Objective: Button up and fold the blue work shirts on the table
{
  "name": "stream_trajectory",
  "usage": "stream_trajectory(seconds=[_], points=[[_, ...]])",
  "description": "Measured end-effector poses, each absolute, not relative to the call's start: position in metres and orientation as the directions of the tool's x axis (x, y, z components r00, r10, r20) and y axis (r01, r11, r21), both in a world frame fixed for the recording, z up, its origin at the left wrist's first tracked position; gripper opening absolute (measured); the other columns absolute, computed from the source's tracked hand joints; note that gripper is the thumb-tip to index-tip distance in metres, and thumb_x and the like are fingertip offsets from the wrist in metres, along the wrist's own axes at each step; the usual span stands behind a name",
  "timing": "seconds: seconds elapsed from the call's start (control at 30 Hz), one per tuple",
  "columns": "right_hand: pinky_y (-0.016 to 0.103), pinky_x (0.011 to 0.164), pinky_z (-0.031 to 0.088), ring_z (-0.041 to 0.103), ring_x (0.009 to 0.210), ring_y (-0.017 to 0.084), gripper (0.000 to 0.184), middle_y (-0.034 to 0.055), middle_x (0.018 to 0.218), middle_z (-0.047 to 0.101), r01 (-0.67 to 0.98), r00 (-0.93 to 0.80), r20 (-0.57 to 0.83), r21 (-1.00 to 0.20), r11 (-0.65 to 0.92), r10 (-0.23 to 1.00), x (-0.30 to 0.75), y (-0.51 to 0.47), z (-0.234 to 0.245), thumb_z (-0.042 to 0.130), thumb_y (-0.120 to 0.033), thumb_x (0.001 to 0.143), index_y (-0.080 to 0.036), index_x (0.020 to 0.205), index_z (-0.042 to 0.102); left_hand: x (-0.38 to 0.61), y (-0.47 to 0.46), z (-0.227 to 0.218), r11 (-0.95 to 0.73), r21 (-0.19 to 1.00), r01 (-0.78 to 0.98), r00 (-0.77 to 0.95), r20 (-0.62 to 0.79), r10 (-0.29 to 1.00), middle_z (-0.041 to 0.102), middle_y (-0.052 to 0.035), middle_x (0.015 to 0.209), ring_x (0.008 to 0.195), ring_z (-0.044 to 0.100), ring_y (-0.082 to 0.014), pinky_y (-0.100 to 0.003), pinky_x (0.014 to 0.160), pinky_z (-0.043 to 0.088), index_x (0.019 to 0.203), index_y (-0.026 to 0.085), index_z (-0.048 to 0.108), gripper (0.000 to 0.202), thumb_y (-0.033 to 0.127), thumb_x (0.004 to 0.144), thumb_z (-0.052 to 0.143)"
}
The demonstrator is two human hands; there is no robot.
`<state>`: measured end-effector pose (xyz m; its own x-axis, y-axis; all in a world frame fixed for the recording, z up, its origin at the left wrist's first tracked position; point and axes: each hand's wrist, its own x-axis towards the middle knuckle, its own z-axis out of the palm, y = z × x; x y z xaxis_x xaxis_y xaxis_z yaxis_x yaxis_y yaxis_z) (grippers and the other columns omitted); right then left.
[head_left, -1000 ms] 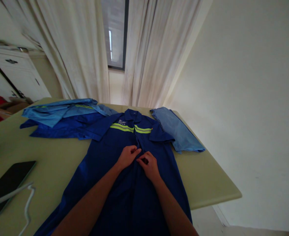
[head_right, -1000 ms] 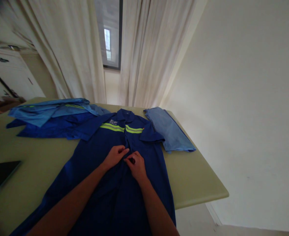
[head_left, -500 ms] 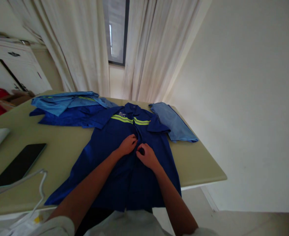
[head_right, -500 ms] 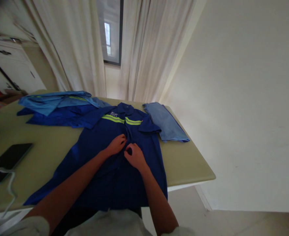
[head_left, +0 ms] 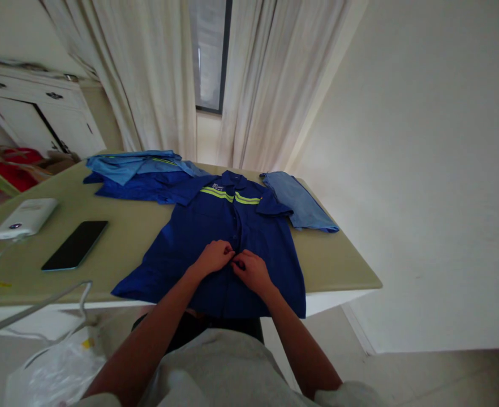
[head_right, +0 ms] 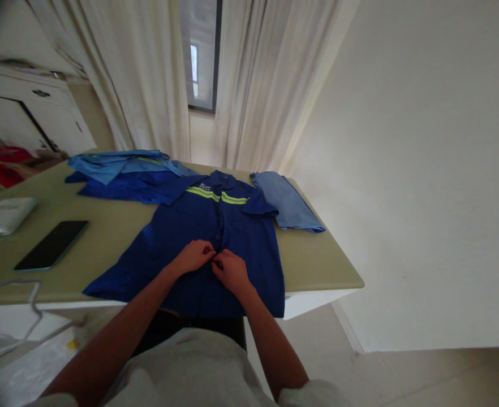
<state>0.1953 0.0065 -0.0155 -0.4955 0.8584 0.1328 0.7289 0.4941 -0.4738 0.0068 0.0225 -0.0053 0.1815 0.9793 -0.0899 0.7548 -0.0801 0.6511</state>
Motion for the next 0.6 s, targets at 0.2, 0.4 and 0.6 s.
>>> stream_trajectory(seconds=[0.2,0.4,0.6], points=[[0.025,0.070,0.042,0.056,0.073,0.014,0.014,0.0014,0.085,0.060,0.625,-0.509,0.295,-0.520,0.582,0.809,0.200,0.004,-0.025,0.059,-0.019,0.099,-0.021,0.100,0.072,0.017,0.014,-0.023,-0.095,0.783,0.615,0.010,0.112,0.994,0.077,-0.0072,0.097,0.092,0.071,-0.0208,-0.031,0.085,0.050,0.100,0.018,0.069,0.017,0.028,0.094,0.056],[0.025,0.065,0.039,0.055,0.068,0.014,0.012,-0.0011,0.075,0.058,0.563,-0.491,0.331,-0.585,0.584,0.806,0.203,0.011,-0.032,0.063,-0.017,0.095,-0.021,0.088,0.072,0.018,0.006,-0.037,-0.184,0.853,0.489,0.007,0.207,0.978,0.074,-0.0037,0.088,0.078,0.066,-0.0178,-0.030,0.075,0.049,0.095,0.019,0.070,0.018,0.033,0.090,0.060],[0.028,0.067,0.043,0.056,0.068,0.016,0.013,0.0008,0.077,0.062,0.621,-0.309,0.397,-0.605,0.499,0.864,0.198,0.013,-0.025,0.067,-0.031,0.093,-0.021,0.085,0.069,0.019,0.009,-0.026,-0.242,0.894,0.377,0.048,0.242,0.969,0.073,-0.0042,0.082,0.072,0.065,-0.0185,-0.030,0.069,0.051,0.093,0.018,0.071,0.028,0.043,0.089,0.060]])
